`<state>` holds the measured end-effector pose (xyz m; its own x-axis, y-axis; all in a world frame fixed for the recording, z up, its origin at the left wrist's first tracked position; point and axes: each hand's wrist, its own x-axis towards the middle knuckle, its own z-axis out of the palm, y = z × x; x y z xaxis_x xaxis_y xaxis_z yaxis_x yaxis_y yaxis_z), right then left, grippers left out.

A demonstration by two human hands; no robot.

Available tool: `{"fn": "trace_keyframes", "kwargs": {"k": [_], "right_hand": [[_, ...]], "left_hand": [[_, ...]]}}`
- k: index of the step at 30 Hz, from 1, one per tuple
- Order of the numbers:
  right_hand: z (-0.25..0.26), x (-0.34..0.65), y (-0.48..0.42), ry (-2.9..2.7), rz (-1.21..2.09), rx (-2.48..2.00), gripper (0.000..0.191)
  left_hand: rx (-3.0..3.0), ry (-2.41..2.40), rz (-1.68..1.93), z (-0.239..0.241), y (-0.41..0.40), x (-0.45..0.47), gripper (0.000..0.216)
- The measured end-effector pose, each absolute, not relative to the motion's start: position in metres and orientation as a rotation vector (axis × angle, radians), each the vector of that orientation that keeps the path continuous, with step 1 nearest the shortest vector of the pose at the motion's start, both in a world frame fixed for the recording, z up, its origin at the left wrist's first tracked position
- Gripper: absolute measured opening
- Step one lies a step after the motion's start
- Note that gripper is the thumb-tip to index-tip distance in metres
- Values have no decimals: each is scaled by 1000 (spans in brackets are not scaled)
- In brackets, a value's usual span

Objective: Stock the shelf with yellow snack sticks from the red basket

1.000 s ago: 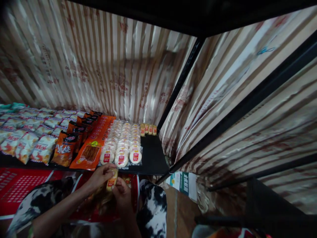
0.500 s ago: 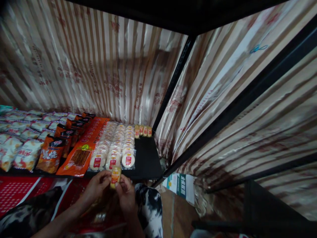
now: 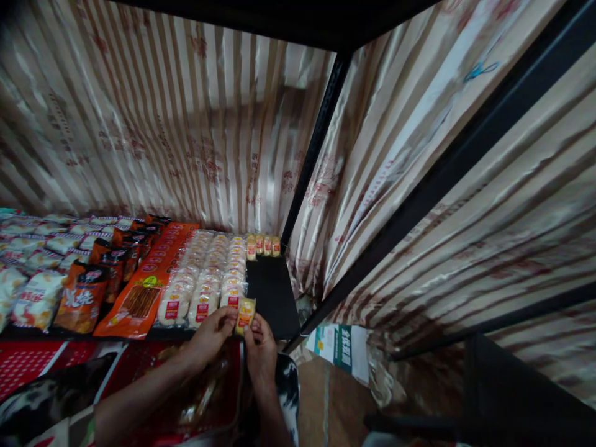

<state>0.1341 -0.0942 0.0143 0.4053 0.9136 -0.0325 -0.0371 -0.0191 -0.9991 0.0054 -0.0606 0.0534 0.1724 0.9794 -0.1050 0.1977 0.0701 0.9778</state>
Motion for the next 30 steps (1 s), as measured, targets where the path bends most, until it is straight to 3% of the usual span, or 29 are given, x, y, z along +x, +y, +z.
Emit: {"fn": "trace_keyframes", "kwargs": {"k": [13,30], "right_hand": [[3,171,-50,-962,645,-1476,42],[14,187,46,-1006,517,-1543,35]], "left_hand": [[1361,1207,765,80,-21,55,20],[1280,1358,794,95,56,101,23]]}}
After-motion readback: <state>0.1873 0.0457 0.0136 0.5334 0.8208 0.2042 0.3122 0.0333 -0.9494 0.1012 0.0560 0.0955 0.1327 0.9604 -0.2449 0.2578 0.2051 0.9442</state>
